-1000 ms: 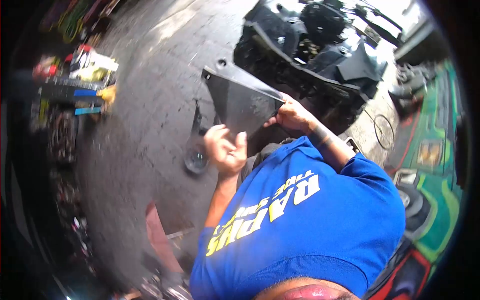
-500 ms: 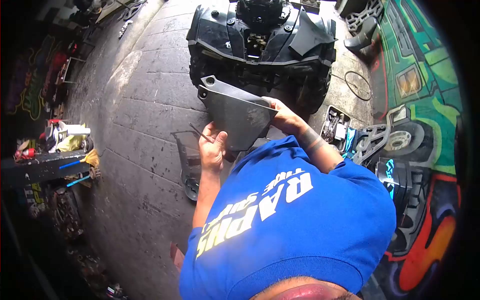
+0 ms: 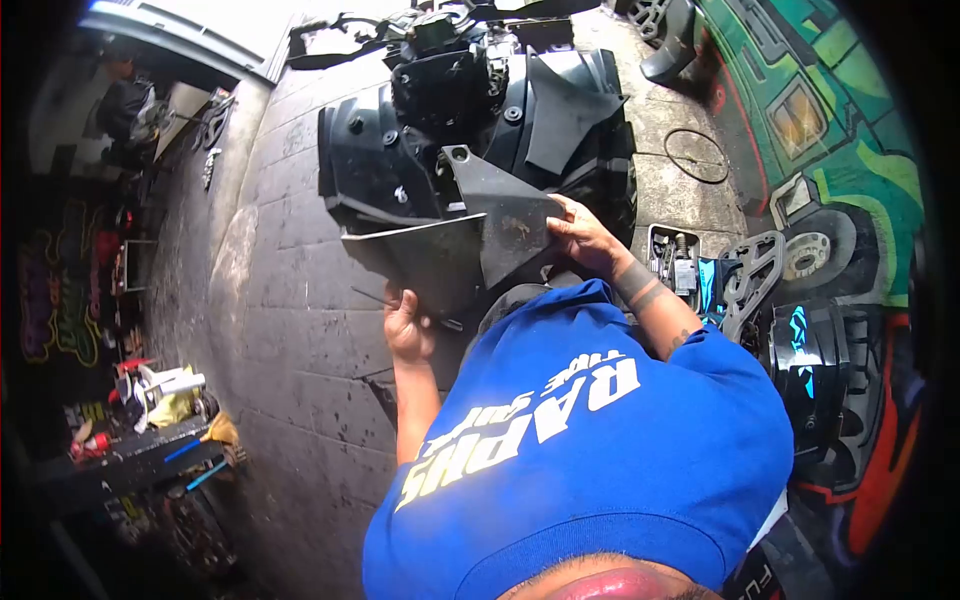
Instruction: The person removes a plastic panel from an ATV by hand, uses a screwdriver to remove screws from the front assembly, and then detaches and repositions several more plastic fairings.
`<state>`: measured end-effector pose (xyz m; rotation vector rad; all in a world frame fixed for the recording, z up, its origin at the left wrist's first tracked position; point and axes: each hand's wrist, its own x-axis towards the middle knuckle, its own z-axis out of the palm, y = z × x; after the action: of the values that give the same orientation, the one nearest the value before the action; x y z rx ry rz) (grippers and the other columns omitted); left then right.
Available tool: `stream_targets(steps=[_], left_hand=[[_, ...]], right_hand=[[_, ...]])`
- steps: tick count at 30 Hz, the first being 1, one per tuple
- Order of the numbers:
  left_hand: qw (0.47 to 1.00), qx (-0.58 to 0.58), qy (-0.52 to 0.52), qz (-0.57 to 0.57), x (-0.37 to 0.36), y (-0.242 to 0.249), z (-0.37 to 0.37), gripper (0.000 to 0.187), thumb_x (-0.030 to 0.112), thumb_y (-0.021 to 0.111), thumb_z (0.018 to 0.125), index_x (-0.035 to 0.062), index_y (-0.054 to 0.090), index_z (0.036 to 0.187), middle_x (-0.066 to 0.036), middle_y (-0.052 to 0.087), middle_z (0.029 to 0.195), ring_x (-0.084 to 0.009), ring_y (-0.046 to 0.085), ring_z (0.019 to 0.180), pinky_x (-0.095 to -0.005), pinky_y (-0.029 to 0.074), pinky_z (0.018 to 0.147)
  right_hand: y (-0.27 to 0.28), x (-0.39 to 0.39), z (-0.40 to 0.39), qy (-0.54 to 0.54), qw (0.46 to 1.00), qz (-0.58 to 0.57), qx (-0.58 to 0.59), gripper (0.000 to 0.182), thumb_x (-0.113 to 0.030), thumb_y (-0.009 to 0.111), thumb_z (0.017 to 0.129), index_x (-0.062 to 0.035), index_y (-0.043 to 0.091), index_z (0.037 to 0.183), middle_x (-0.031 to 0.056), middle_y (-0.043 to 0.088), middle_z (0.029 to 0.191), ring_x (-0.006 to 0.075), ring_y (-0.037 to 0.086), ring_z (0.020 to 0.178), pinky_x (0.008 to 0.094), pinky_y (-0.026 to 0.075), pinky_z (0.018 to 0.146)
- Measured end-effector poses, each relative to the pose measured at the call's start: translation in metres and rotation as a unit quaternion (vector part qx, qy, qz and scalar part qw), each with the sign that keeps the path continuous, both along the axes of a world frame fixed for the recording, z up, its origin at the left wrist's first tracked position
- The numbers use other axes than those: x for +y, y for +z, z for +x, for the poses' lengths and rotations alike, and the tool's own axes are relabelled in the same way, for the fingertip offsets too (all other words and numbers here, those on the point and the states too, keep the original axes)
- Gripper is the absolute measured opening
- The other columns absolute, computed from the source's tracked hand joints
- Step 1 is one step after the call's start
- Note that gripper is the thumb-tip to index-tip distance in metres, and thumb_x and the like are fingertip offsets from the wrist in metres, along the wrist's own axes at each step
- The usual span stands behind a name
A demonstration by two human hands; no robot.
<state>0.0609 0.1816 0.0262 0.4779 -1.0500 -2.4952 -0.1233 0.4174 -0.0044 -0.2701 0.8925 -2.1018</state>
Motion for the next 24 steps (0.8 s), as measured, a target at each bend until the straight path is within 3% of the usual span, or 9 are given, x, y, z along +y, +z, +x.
stream_targets(steps=[4, 5, 13, 14, 16, 18, 19, 22, 24], left_hand=[[0.993, -0.112, 0.01, 0.027, -0.022, -0.033, -0.018, 0.029, 0.026, 0.053, 0.09, 0.0127, 0.055, 0.115, -0.004, 0.063, 0.1, -0.0092, 0.057, 0.063, -0.0172, 0.039, 0.042], [0.99, -0.136, -0.002, 0.019, -0.026, -0.041, -0.023, 0.045, 0.045, 0.057, 0.084, 0.0103, 0.055, 0.113, -0.001, 0.062, 0.096, -0.0087, 0.056, 0.066, -0.0174, 0.037, 0.042], [0.979, -0.087, -0.042, 0.177, -0.039, -0.073, -0.071, 0.037, 0.042, 0.063, 0.081, 0.0113, 0.059, 0.101, 0.001, 0.06, 0.081, -0.01, 0.049, 0.056, -0.0206, 0.037, 0.041], [0.978, -0.107, -0.06, 0.168, -0.042, -0.075, -0.078, 0.032, 0.038, 0.063, 0.082, 0.0115, 0.059, 0.099, 0.002, 0.058, 0.078, -0.0089, 0.049, 0.054, -0.0201, 0.036, 0.04], [0.976, -0.128, -0.076, 0.16, -0.055, -0.084, -0.086, 0.028, 0.035, 0.063, 0.083, 0.0118, 0.058, 0.097, 0.003, 0.057, 0.075, -0.0079, 0.048, 0.053, -0.0195, 0.036, 0.039], [0.977, -0.19, -0.089, 0.041, -0.074, -0.103, -0.095, 0.026, 0.035, 0.061, 0.084, 0.0121, 0.06, 0.097, 0.003, 0.062, 0.08, -0.0053, 0.056, 0.058, -0.0174, 0.035, 0.037], [0.972, -0.218, -0.077, -0.031, -0.072, -0.09, -0.106, 0.029, 0.032, 0.064, 0.082, 0.0093, 0.056, 0.098, 0.005, 0.051, 0.066, -0.0032, 0.044, 0.045, -0.0183, 0.031, 0.036], [0.93, -0.304, -0.057, -0.199, -0.101, -0.098, -0.123, 0.036, 0.031, 0.067, 0.081, 0.0049, 0.052, 0.101, 0.005, 0.045, 0.064, -0.0034, 0.036, 0.041, -0.019, 0.029, 0.035], [0.9, -0.359, -0.013, -0.245, -0.121, -0.105, -0.139, 0.05, 0.029, 0.068, 0.081, -0.0034, 0.049, 0.113, 0.003, 0.048, 0.067, -0.0036, 0.032, 0.039, -0.0205, 0.025, 0.034]], right_hand=[[-0.025, 0.003, -0.046, -0.03, 0.998, 0.039, 0.028, 0.048, -0.013, 0.063, 0.084, -0.0009, 0.04, 0.125, 0.0098, 0.053, 0.115, 0.0172, 0.056, 0.099, 0.0302, 0.049, 0.083], [-0.022, 0.002, -0.052, -0.046, 0.998, 0.047, 0.013, 0.047, -0.013, 0.062, 0.084, -0.0015, 0.04, 0.124, 0.0094, 0.055, 0.113, 0.0174, 0.057, 0.098, 0.0313, 0.049, 0.081], [-0.077, -0.032, -0.112, -0.202, 0.969, 0.05, -0.136, 0.028, -0.016, 0.059, 0.087, -0.0153, 0.048, 0.112, -0.0016, 0.058, 0.103, 0.0142, 0.057, 0.092, 0.0413, 0.047, 0.078], [-0.099, -0.041, -0.124, -0.228, 0.96, 0.031, -0.16, 0.045, -0.014, 0.062, 0.085, -0.013, 0.039, 0.122, 0.0011, 0.058, 0.102, 0.0157, 0.059, 0.088, 0.0416, 0.05, 0.071], [-0.105, -0.058, -0.137, -0.265, 0.95, 0.052, -0.159, 0.037, -0.012, 0.064, 0.083, -0.0089, 0.044, 0.115, 0.0024, 0.058, 0.101, 0.0152, 0.059, 0.085, 0.0387, 0.051, 0.067], [-0.108, -0.062, -0.144, -0.261, 0.954, 0.08, -0.122, 0.034, -0.01, 0.064, 0.083, -0.0071, 0.047, 0.112, 0.0031, 0.059, 0.098, 0.0151, 0.059, 0.083, 0.0364, 0.051, 0.066], [-0.101, -0.067, -0.148, -0.258, 0.957, 0.104, -0.084, 0.031, -0.009, 0.064, 0.082, -0.0053, 0.05, 0.109, 0.0038, 0.059, 0.095, 0.015, 0.06, 0.081, 0.0342, 0.051, 0.064], [-0.089, -0.07, -0.144, -0.298, 0.946, 0.12, -0.048, 0.034, -0.009, 0.066, 0.08, -0.0018, 0.051, 0.11, 0.0042, 0.061, 0.089, 0.0128, 0.059, 0.077, 0.0272, 0.05, 0.064], [-0.096, -0.064, -0.143, -0.289, 0.923, 0.249, 0.045, 0.037, -0.01, 0.067, 0.08, 0.0006, 0.051, 0.111, 0.0061, 0.061, 0.093, 0.0118, 0.059, 0.078, 0.0259, 0.048, 0.067]])
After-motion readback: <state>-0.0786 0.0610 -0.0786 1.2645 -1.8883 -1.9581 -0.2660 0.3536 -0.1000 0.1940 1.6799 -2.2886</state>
